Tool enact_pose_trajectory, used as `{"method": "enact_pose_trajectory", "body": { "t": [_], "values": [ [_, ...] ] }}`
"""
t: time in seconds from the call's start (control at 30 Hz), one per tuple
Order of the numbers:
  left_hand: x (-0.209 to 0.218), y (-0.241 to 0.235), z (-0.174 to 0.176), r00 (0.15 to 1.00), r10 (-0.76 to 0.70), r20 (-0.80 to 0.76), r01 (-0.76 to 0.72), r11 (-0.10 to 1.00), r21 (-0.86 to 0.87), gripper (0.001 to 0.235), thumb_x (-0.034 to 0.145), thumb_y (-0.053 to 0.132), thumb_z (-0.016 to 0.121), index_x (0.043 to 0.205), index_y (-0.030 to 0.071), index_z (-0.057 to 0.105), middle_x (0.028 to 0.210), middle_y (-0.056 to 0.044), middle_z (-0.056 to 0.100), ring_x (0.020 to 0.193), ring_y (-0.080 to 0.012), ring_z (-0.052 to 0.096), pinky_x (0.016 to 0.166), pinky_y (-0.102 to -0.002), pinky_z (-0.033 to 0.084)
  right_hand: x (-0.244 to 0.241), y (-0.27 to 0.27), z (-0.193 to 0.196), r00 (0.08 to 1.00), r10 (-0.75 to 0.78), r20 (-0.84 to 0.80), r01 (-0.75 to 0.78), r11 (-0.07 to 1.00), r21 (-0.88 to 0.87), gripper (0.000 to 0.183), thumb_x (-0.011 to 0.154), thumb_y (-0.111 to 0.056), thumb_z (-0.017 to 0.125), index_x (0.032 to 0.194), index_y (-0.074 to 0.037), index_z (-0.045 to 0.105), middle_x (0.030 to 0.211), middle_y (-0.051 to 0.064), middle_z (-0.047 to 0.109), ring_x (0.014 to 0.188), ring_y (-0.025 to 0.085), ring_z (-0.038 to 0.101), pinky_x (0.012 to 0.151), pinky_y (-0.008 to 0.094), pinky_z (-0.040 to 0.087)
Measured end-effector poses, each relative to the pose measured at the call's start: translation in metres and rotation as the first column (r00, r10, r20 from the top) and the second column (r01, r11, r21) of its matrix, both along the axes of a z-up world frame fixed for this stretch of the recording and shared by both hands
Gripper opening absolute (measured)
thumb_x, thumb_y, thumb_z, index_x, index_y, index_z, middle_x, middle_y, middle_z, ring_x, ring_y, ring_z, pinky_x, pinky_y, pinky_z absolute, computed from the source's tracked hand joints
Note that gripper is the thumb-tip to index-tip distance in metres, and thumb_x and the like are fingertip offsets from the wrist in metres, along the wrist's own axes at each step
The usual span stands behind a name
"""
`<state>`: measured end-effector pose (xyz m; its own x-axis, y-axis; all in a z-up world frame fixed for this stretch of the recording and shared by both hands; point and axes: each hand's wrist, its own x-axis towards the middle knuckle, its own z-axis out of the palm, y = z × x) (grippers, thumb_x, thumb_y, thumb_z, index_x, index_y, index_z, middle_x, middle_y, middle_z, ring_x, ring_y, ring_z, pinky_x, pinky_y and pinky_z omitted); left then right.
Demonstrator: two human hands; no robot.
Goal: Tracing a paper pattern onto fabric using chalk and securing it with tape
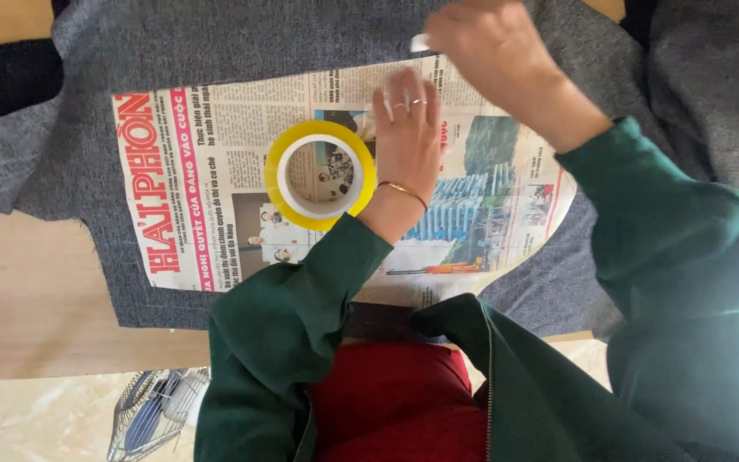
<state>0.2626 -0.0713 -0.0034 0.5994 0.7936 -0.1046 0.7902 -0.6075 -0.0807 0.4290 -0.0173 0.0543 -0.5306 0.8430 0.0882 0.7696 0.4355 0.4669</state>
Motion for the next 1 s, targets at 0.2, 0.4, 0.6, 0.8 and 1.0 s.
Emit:
{"method": "enact_pose_trajectory", "body": {
  "t": [0.2,0.4,0.6,0.8,1.0],
  "values": [
    [0.014,0.0,-0.009,0.997,-0.082,-0.002,0.082,0.996,0.038,0.09,0.097,0.075,0.054,0.158,0.011,0.037,0.162,-0.015,0.037,0.147,-0.0346,0.041,0.117,-0.053,0.038,-0.004,0.003,-0.032,0.979,0.061,-0.195,-0.072,0.996,-0.051,0.033,0.103,-0.015,0.08,0.081,-0.02,0.056,0.073,-0.005,0.057,0.07,0.015,0.064,0.07,0.027,0.051],
    [0.013,0.002,-0.007,0.997,-0.078,-0.001,0.078,0.996,0.039,0.093,0.095,0.075,0.059,0.158,0.01,0.036,0.16,-0.014,0.042,0.146,-0.0333,0.042,0.117,-0.051,0.039,-0.004,-0.003,-0.03,0.976,0.081,-0.205,-0.096,0.993,-0.067,0.036,0.096,-0.003,0.077,0.078,-0.018,0.049,0.071,-0.004,0.051,0.068,0.015,0.059,0.074,0.027,0.048],
    [0.01,-0.001,-0.01,0.998,-0.058,0.0,0.057,0.997,0.052,0.094,0.097,0.078,0.057,0.162,0.015,0.032,0.164,-0.017,0.031,0.149,-0.0326,0.04,0.117,-0.052,0.04,0.031,-0.019,0.007,0.971,-0.024,0.237,0.024,1.0,0.002,0.032,0.093,-0.011,0.075,0.076,-0.03,0.055,0.074,-0.015,0.056,0.074,0.002,0.057,0.069,0.018,0.047],
    [0.022,-0.01,-0.005,0.998,-0.03,0.062,0.028,0.999,0.028,0.093,0.089,0.075,0.064,0.159,0.018,0.043,0.163,-0.007,0.032,0.151,-0.0412,0.029,0.122,-0.067,0.023,0.044,-0.023,0.003,0.991,-0.067,0.119,0.058,0.995,0.079,0.026,0.1,-0.017,0.079,0.082,-0.028,0.064,0.093,-0.012,0.062,0.09,0.008,0.061,0.069,0.025,0.048],
    [0.046,-0.012,-0.008,0.991,-0.115,0.073,0.112,0.993,0.032,0.101,0.091,0.082,0.062,0.162,0.016,0.033,0.166,-0.003,0.031,0.15,-0.0316,0.037,0.117,-0.064,0.033,0.037,-0.015,-0.019,0.992,0.038,-0.12,-0.04,0.999,-0.014,0.031,0.097,-0.009,0.082,0.079,-0.021,0.061,0.072,-0.007,0.059,0.07,0.011,0.064,0.076,0.024,0.05]
  ]
}}
